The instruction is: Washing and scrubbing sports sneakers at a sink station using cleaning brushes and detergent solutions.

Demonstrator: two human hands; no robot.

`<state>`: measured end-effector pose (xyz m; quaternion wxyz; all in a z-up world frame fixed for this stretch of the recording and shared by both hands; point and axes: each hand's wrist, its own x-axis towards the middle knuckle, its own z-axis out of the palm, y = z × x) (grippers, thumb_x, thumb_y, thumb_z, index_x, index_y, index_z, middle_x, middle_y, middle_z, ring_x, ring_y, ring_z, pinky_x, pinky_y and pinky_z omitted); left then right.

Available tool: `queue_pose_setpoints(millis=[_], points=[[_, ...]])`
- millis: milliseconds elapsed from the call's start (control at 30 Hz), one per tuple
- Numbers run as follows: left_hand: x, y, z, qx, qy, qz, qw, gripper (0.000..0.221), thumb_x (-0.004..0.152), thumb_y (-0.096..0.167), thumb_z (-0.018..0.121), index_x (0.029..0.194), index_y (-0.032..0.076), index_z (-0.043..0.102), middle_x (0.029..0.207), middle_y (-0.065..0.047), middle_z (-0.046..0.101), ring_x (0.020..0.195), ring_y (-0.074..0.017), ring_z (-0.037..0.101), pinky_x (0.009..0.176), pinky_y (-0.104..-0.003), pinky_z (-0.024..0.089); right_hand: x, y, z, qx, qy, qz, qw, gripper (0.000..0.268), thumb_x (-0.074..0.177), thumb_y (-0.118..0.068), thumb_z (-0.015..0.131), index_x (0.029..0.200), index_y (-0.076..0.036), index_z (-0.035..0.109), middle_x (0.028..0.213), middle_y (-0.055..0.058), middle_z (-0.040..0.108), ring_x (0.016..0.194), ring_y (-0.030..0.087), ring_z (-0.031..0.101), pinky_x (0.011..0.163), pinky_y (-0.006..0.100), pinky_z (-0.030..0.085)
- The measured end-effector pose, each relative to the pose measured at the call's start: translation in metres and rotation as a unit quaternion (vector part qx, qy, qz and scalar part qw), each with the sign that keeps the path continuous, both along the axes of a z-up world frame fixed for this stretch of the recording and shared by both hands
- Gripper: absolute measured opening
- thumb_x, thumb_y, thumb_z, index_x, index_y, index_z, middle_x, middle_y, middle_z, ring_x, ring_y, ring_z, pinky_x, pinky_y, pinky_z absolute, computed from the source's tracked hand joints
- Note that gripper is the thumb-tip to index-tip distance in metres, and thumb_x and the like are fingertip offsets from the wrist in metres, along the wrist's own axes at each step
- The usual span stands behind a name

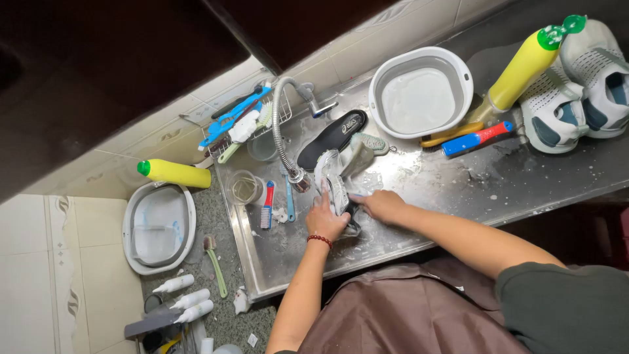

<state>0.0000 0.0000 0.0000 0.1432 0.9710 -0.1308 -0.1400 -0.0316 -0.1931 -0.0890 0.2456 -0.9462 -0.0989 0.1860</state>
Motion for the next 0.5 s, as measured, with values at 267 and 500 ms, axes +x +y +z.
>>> queue_pose_setpoints(millis=[267,500], points=[[-0.001,-0.001,-0.002,-0.006,-0.021,-0.036,0.999,0.12,0.061,0.04,0.078,0.163,0.022,0.017,0.107,-0.021,0.063,0.095,-0.0429,0.065,0.083,-0.051,0.055,0.025,0.007,-0.029,-0.052,-0.08,-0.029,0.995,0.036,0.098,-0.034,0.056,0.133,-0.037,0.063,0.082,0.012,0.074,0.076,0.034,0.073,0.066,0.05,0.057],[0.0,-0.004,-0.002,-0.011,-0.021,-0.06,0.998,0.121,0.061,0.04,0.079,0.164,0.021,0.017,0.105,-0.022,0.062,0.093,-0.0431,0.066,0.084,-0.05,0.056,0.032,0.0,-0.035,-0.043,-0.077,-0.073,0.993,0.026,0.104,-0.039,0.054,0.126,-0.035,0.067,0.089,0.008,0.075,0.08,0.033,0.073,0.069,0.049,0.058]])
